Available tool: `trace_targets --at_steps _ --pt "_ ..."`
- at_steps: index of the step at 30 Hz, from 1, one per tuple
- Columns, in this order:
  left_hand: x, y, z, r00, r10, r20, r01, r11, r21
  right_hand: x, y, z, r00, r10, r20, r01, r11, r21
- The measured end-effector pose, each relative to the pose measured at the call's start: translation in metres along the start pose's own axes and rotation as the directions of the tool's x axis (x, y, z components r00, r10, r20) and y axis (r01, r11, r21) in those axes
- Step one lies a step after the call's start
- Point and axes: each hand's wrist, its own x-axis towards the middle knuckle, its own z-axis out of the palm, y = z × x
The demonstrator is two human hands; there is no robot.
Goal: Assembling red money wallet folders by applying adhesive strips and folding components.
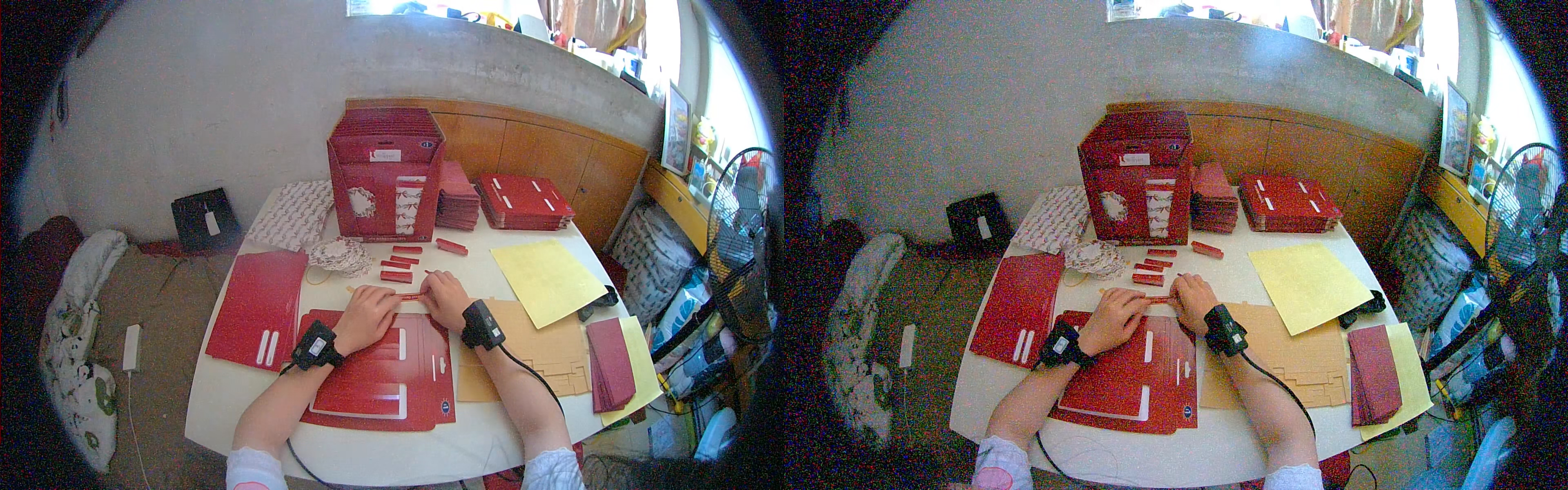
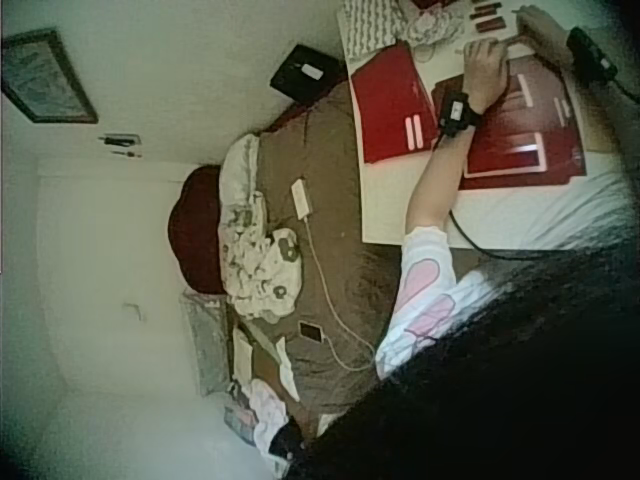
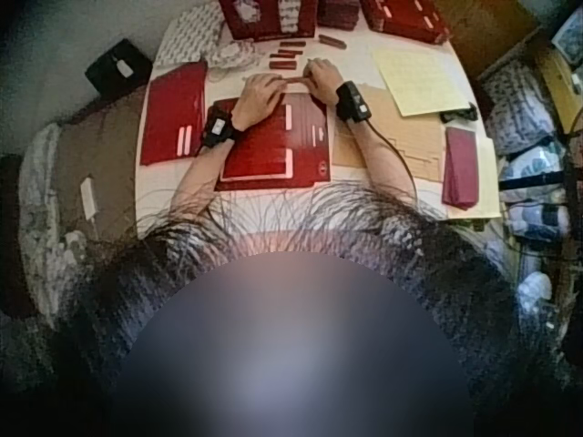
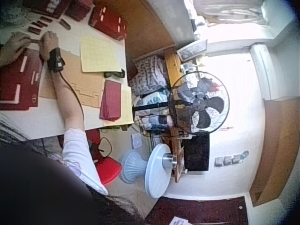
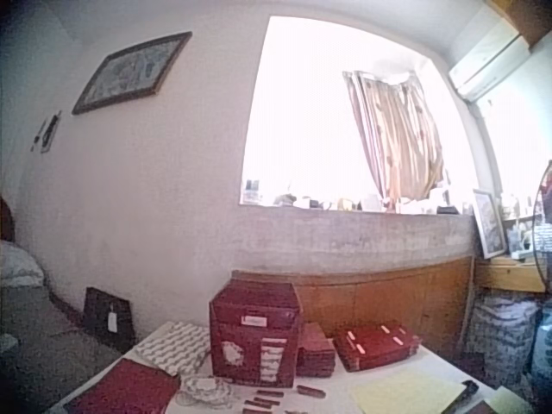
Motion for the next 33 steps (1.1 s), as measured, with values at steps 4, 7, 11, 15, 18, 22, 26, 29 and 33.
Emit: trace_targets --at_steps 4,7,11,15,18,22,26,29,33 --pt "-0.0002 0.001 -0.001 1.0 -0.008 -0.011 0.008 1.0 -0.017 0.0004 -0.0014 -0.0012 1.0 -0.009 0.016 0.008 0.997 0.079" --pt "0.0008 0.0023 -0.0023 1.0 -0.017 -0.007 0.016 0.999 -0.033 0.0002 -0.0025 0.0 0.998 -0.046 -0.044 0.049 0.996 0.074" --pt "0.0005 0.0029 -0.0021 0.999 -0.049 -0.009 0.048 0.999 -0.02 -0.0016 0.0018 0.001 0.998 -0.047 -0.03 0.047 0.999 0.003" --pt "-0.0001 0.0027 -0.0037 1.0 -0.029 0.009 0.029 0.999 -0.028 -0.0013 0.0003 0.0008 1.0 -0.01 -0.011 0.01 1.0 0.012" --pt "0.0001 0.0026 -0.002 1.0 -0.024 0.003 0.024 0.999 -0.028 -0.002 0.0021 0.0009 1.0 0.014 0.014 -0.014 1.0 0.021" --pt "-0.0011 0.0004 0.0006 1.0 -0.016 -0.006 0.015 0.999 -0.032 -0.0005 0.0016 0.0 0.999 0.019 0.026 -0.02 0.999 0.048" --pt "-0.0009 0.0 -0.0004 1.0 -0.013 -0.005 0.013 0.999 -0.037 0.0007 -0.0047 -0.0053 0.998 0.019 0.058 -0.028 0.989 0.143" --pt "0.0001 0.0002 -0.0006 1.0 0.009 -0.004 -0.009 0.999 -0.034 0.0002 -0.0022 -0.0027 0.999 0.011 0.039 -0.017 0.987 0.162" --pt "0.0006 0.002 -0.0022 0.997 -0.071 -0.017 0.07 0.994 -0.079 0.0012 -0.0044 -0.0041 0.999 0.025 0.041 -0.034 0.973 0.227"
